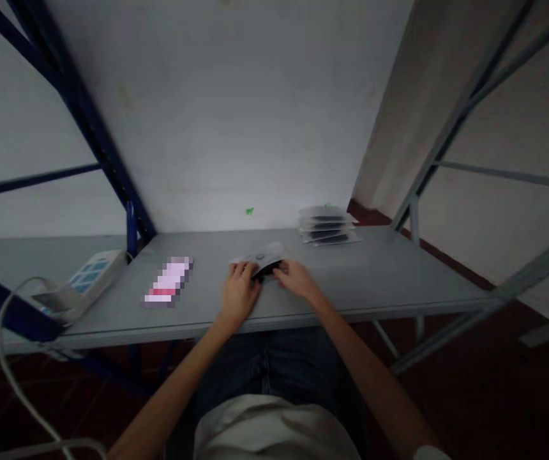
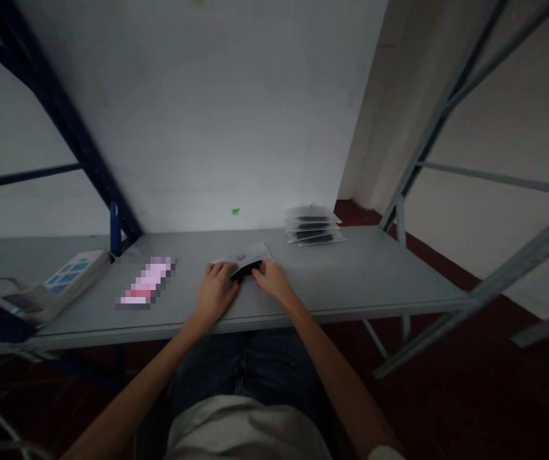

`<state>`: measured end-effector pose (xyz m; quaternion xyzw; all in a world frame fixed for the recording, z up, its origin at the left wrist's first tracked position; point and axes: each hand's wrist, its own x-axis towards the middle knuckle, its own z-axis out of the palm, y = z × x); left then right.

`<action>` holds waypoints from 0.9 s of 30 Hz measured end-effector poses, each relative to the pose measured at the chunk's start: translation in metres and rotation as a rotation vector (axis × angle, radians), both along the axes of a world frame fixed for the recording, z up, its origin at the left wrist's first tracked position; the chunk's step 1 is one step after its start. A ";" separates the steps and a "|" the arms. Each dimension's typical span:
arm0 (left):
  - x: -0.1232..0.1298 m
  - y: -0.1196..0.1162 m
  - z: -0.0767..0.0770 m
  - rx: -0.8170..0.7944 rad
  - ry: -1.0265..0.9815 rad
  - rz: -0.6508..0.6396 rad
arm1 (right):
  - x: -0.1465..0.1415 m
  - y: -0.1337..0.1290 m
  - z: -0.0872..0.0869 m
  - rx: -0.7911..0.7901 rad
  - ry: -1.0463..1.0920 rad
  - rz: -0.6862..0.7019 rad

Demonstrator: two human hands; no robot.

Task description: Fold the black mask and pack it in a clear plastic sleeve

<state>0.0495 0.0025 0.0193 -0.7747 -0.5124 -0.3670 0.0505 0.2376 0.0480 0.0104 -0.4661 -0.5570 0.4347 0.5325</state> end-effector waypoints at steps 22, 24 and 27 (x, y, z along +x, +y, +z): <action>-0.019 0.021 -0.002 -0.051 0.044 -0.071 | 0.018 -0.031 0.029 0.459 -1.183 -0.138; -0.021 0.021 0.001 -0.054 0.088 -0.076 | 0.019 -0.029 0.026 0.455 -1.200 -0.145; -0.021 0.021 0.004 -0.070 0.141 -0.080 | 0.020 -0.027 0.023 0.459 -1.241 -0.137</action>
